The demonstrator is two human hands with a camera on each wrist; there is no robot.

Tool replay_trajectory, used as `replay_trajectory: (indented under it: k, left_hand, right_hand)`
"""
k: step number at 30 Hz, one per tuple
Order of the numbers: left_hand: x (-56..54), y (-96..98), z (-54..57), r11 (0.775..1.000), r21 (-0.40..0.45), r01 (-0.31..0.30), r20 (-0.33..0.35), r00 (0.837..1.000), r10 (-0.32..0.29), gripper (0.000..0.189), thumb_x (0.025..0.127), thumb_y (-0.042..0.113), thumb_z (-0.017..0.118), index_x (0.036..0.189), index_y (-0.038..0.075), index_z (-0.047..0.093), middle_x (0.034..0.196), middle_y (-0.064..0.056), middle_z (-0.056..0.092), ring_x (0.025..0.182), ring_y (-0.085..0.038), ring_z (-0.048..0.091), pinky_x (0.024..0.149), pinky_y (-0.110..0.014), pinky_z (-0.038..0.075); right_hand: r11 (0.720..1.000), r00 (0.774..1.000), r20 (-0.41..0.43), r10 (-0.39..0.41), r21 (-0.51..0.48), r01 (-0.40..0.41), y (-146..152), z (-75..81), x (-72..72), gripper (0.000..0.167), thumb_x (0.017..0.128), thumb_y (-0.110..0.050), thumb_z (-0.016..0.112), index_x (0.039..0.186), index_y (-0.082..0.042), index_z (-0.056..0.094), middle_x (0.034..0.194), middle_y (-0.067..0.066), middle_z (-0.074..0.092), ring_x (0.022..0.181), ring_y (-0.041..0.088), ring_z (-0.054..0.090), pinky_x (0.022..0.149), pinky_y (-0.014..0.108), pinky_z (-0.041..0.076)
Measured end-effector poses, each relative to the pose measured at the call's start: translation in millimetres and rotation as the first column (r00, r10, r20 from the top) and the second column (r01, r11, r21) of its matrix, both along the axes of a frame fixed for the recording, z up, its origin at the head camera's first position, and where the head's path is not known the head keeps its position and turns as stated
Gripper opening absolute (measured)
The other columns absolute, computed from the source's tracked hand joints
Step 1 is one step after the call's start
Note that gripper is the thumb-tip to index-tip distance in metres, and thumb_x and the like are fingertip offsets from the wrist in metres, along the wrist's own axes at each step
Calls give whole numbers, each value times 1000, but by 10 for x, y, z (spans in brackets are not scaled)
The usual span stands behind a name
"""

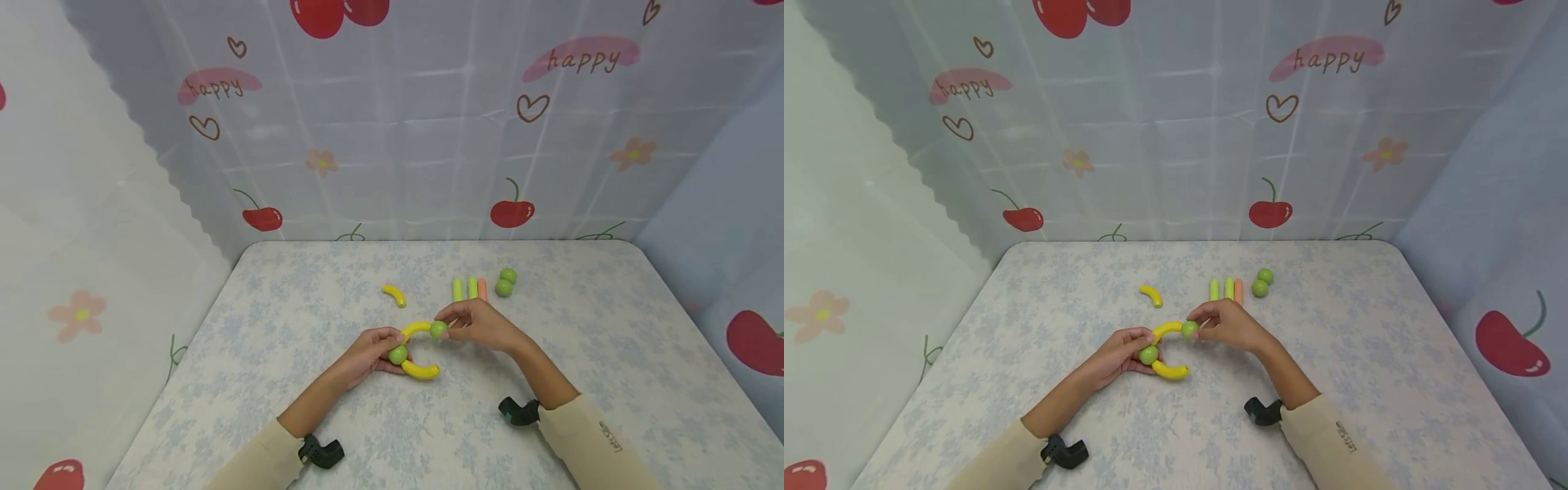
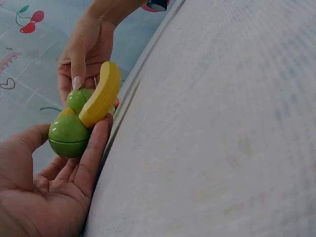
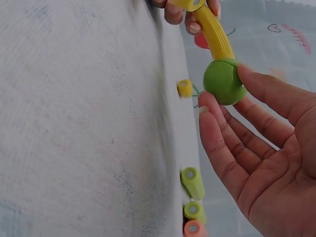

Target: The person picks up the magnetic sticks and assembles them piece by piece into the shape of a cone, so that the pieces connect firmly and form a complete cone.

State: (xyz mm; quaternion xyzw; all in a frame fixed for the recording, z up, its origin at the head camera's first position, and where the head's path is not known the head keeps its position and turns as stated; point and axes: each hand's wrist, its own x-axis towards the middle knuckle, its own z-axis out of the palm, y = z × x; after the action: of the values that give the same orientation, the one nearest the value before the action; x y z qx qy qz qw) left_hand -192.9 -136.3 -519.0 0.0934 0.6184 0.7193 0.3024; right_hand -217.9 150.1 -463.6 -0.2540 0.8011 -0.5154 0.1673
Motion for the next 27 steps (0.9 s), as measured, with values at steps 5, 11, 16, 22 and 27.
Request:
replay_trajectory:
  k: [5,11,16,22,27]
  left_hand:
    - [28,24,9,997,-65,27,-79,996,-32,42,106,31,56,131,-3,53,99,-13,75,91,-21,74,78,-36,61]
    - [54,42,42,991,-137,14,-142,989,-34,39,107,33,55,133,3,53,98,-13,77,86,-17,73,70,-27,57]
    - [78,52,64,988,-154,-10,-164,986,-16,39,106,31,56,133,2,57,95,-12,77,85,-18,73,69,-27,56]
    - [107,59,89,980,-197,-36,-198,980,-4,37,104,28,60,126,0,67,96,-13,76,86,-17,73,74,-27,58]
    - [81,61,74,976,-211,-49,-214,977,3,36,104,25,61,125,-3,68,97,-17,76,86,-19,74,76,-29,59]
  right_hand:
    - [1000,1000,19,11,0,-11,-12,-33,0,31,90,-6,77,120,2,71,111,17,72,94,32,71,75,27,56]
    - [1000,998,63,4,25,-6,-46,-58,8,31,92,-6,75,121,3,70,112,16,72,95,32,71,73,31,57]
    - [999,997,82,7,40,-11,-69,-65,4,31,92,-8,75,121,2,71,108,14,73,92,30,72,73,35,58]
    - [999,996,91,13,44,-17,-66,-91,6,31,91,-10,77,120,1,72,107,14,74,93,25,72,73,31,56]
    - [999,997,76,17,49,-21,-66,-73,10,31,92,-8,76,120,2,72,109,12,74,91,20,70,74,31,56]
